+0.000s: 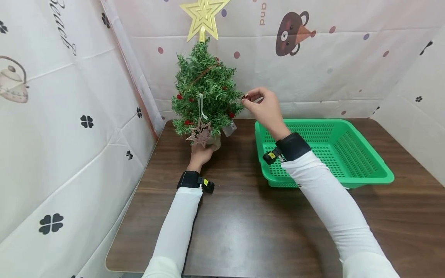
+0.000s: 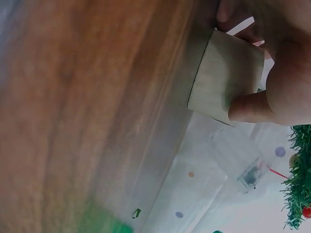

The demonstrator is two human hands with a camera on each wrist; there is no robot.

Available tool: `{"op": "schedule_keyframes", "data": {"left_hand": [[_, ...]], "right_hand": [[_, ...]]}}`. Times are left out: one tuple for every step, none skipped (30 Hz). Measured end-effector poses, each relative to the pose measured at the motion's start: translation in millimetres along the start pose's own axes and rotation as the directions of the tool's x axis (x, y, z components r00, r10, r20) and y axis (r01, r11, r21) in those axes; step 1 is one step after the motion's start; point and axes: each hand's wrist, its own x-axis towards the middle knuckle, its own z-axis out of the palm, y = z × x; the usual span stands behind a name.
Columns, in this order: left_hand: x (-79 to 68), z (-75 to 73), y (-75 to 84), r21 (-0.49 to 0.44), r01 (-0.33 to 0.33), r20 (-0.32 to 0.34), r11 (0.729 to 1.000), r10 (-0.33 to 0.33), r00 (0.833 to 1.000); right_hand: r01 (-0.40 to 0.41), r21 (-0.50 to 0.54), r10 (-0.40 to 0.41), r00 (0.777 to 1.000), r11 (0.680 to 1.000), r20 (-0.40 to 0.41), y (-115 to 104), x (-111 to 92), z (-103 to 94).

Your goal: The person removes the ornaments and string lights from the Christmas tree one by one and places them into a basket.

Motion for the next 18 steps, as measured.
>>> {"op": "schedule_keyframes", "data": {"left_hand": [[1.1, -0.3, -0.6, 0.032, -0.016, 0.010, 0.999, 0.016, 1.000], [2.0, -0.7, -0.8, 0.062, -0.037, 0.016, 0.997, 0.036, 0.999], [3.1, -1.3, -1.1, 0.095, -0.059, 0.022, 0.994, 0.058, 0.998], [3.8, -1.6, -1.6, 0.115, -0.076, 0.027, 0.990, 0.073, 0.997], [4.5, -2.0, -1.8, 0.128, -0.089, 0.028, 0.988, 0.087, 0.996], [4.9, -2.6, -1.9, 0.129, -0.104, 0.029, 0.986, 0.101, 0.994], [6.1, -2.9, -1.8, 0.124, -0.123, 0.026, 0.985, 0.120, 0.992], [6.8, -3.4, -1.9, 0.111, -0.135, 0.025, 0.985, 0.133, 0.991], [7.5, -3.9, -2.2, 0.095, -0.142, 0.026, 0.985, 0.141, 0.990], [8.1, -4.3, -2.4, 0.078, -0.153, 0.023, 0.985, 0.152, 0.988], [9.0, -4.6, -2.6, 0.068, -0.165, 0.021, 0.984, 0.164, 0.986], [9.7, -4.9, -2.7, 0.065, -0.179, 0.022, 0.982, 0.178, 0.984], [10.7, -4.9, -2.9, 0.065, -0.194, 0.019, 0.979, 0.193, 0.981], [10.9, -5.6, -3.2, 0.076, -0.203, 0.021, 0.976, 0.202, 0.979], [10.5, -6.0, -3.7, 0.082, -0.201, 0.020, 0.976, 0.200, 0.980], [10.1, -6.3, -4.4, 0.092, -0.195, 0.022, 0.976, 0.194, 0.981], [10.2, -6.7, -5.1, 0.096, -0.188, 0.028, 0.977, 0.187, 0.982], [9.4, -7.4, -5.5, 0.116, -0.182, 0.041, 0.977, 0.178, 0.983]], "right_hand": [[-0.001, 0.007, 0.002, 1.000, 1.000, -0.008, -0.3, -0.8, -0.5], [-0.002, 0.008, 0.002, 1.000, 1.000, -0.016, -0.6, -1.6, -0.9], [-0.004, 0.011, 0.004, 1.000, 1.000, -0.023, -0.9, -2.4, -1.3], [-0.006, 0.013, 0.006, 1.000, 1.000, -0.029, -1.2, -3.2, -1.6], [-0.009, 0.013, 0.010, 0.999, 1.000, -0.034, -1.6, -3.7, -1.7], [-0.013, 0.015, 0.014, 0.999, 1.000, -0.038, -2.3, -4.1, -1.8], [-0.017, 0.010, 0.017, 0.999, 1.000, -0.043, -2.8, -4.1, -1.7], [-0.021, 0.010, 0.021, 0.999, 1.000, -0.048, -3.4, -3.7, -1.5], [-0.023, 0.013, 0.024, 0.998, 1.000, -0.051, -4.0, -3.1, -1.3], [-0.024, 0.015, 0.024, 0.998, 1.000, -0.057, -4.6, -2.2, -1.0], [-0.023, 0.017, 0.024, 0.998, 1.000, -0.064, -5.4, -1.3, -0.7], [-0.023, 0.017, 0.024, 0.997, 1.000, -0.072, -6.3, -0.6, -0.4], [-0.022, 0.021, 0.023, 0.997, 1.000, -0.078, -7.1, 0.2, -0.1], [-0.017, 0.023, 0.019, 0.996, 1.000, -0.085, -8.1, 0.8, 0.3], [-0.012, 0.023, 0.014, 0.996, 1.000, -0.091, -9.3, 1.2, 0.8], [-0.009, 0.024, 0.011, 0.995, 1.000, -0.097, -10.4, 1.5, 1.3], [-0.009, 0.024, 0.011, 0.994, 1.000, -0.104, -11.5, 1.5, 1.9], [-0.008, 0.025, 0.010, 0.994, 1.000, -0.110, -12.6, 1.4, 2.6]]}}
